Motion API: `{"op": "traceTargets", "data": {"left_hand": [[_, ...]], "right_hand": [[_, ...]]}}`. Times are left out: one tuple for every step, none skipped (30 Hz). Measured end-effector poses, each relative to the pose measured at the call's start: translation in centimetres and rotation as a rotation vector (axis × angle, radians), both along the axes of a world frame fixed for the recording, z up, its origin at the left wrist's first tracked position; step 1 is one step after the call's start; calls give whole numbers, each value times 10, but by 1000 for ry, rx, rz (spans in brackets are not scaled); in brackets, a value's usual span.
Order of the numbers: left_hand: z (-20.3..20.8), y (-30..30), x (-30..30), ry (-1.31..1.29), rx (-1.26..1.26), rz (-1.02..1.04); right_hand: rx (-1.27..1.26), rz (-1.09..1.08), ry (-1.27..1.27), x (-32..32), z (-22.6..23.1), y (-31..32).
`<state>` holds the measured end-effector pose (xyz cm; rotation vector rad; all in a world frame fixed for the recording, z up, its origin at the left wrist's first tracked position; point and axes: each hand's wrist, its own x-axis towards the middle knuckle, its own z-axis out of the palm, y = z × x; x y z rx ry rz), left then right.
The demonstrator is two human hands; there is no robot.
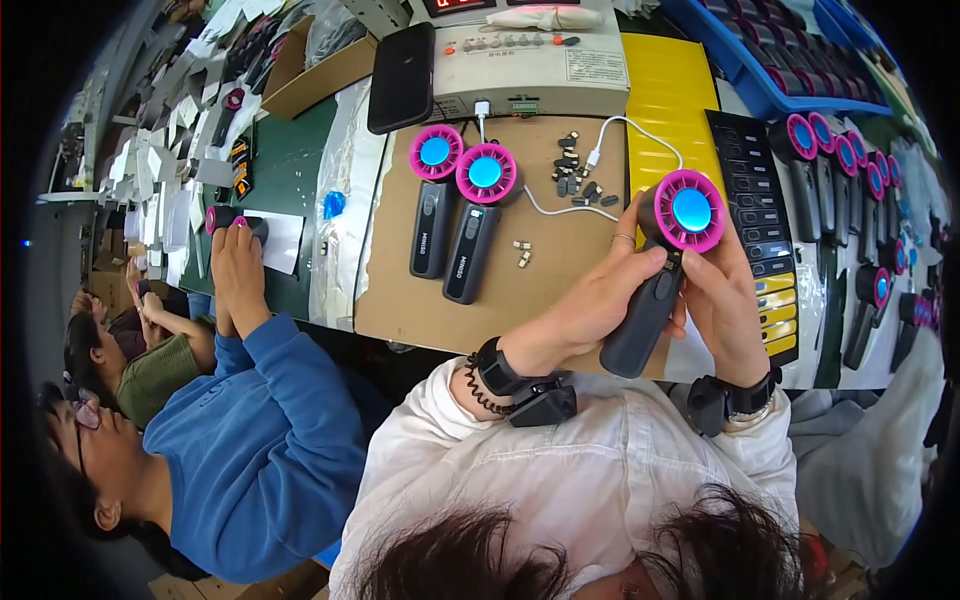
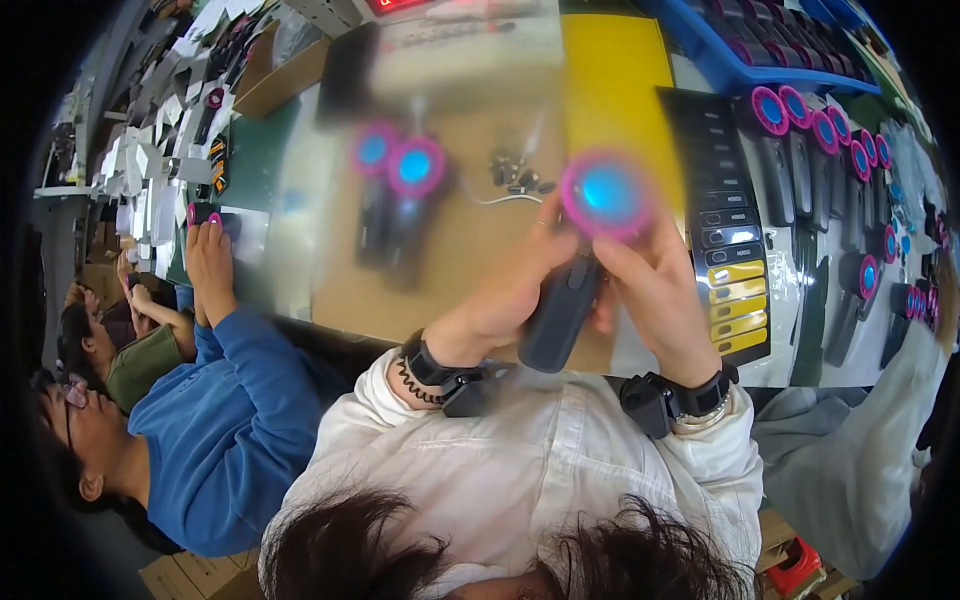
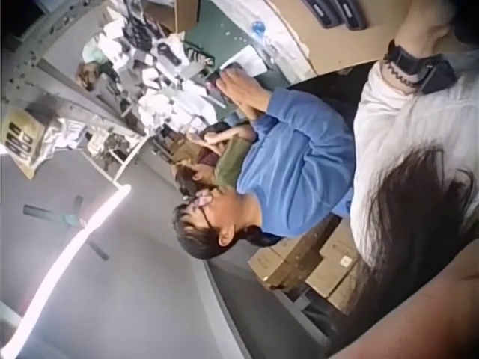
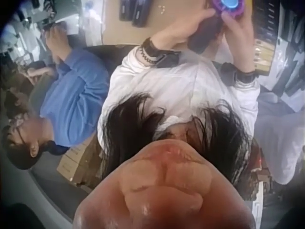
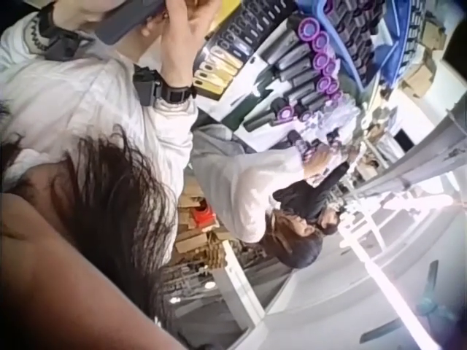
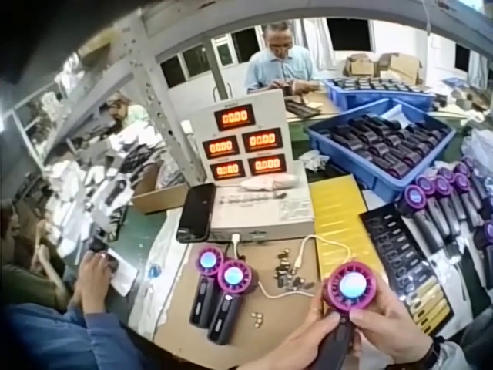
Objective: The person presses the button on a handheld fan to check the digital display, peels a sticker from a sheet, and applies it to the handle. They then pick up a small rubber piece, insert it into a slot on the fan, and press it into place.
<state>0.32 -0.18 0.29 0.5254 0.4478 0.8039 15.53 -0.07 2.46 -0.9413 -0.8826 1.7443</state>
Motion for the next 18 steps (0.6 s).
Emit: {"op": "traceTargets", "data": {"left_hand": [[-3, 2, 0, 15, -12, 12], [-6, 4, -1, 29, -25, 24], [-7, 5, -1, 44, -37, 36], [-7, 4, -1, 41, -37, 37], [-6, 1, -2, 37, -24, 44], [-4, -1, -5, 35, -10, 51], [-2, -4, -8, 34, 3, 61], [1, -6, -12, 35, 3, 63], [7, -10, -19, 220, 167, 103], [12, -15, -27, 406, 330, 143], [16, -18, -35, 592, 495, 177], [17, -20, -45, 596, 495, 177], [15, -24, -56, 912, 843, 397], [14, -27, -65, 1222, 1194, 620], [12, -31, -73, 1227, 1193, 619], [11, -33, -80, 1422, 1195, 697], [9, -36, -85, 1615, 1189, 773], [6, -39, -89, 1618, 1188, 773]], "right_hand": [[4, -15, -31, -1, -2, 1], [7, -31, -62, -1, -4, 3], [7, -32, -65, -1, -4, 3], [1, -6, -73, 1, -5, 4], [-4, 21, -80, 2, -5, 5], [-10, 48, -85, 2, -6, 5], [-10, 52, -82, -1, -6, 5], [9, -17, -39, -5, -6, 6], [27, -82, 7, -9, -6, 7], [45, -146, 54, -12, -6, 8], [45, -146, 58, -11, -5, 8], [52, -145, 66, -8, -4, 8], [56, -141, 75, -5, -3, 7], [61, -138, 83, -3, -3, 7], [59, -136, 87, -2, -4, 7], [56, -138, 107, 0, -4, 7], [54, -142, 126, 1, -5, 7], [51, -141, 147, 2, -6, 7]]}}
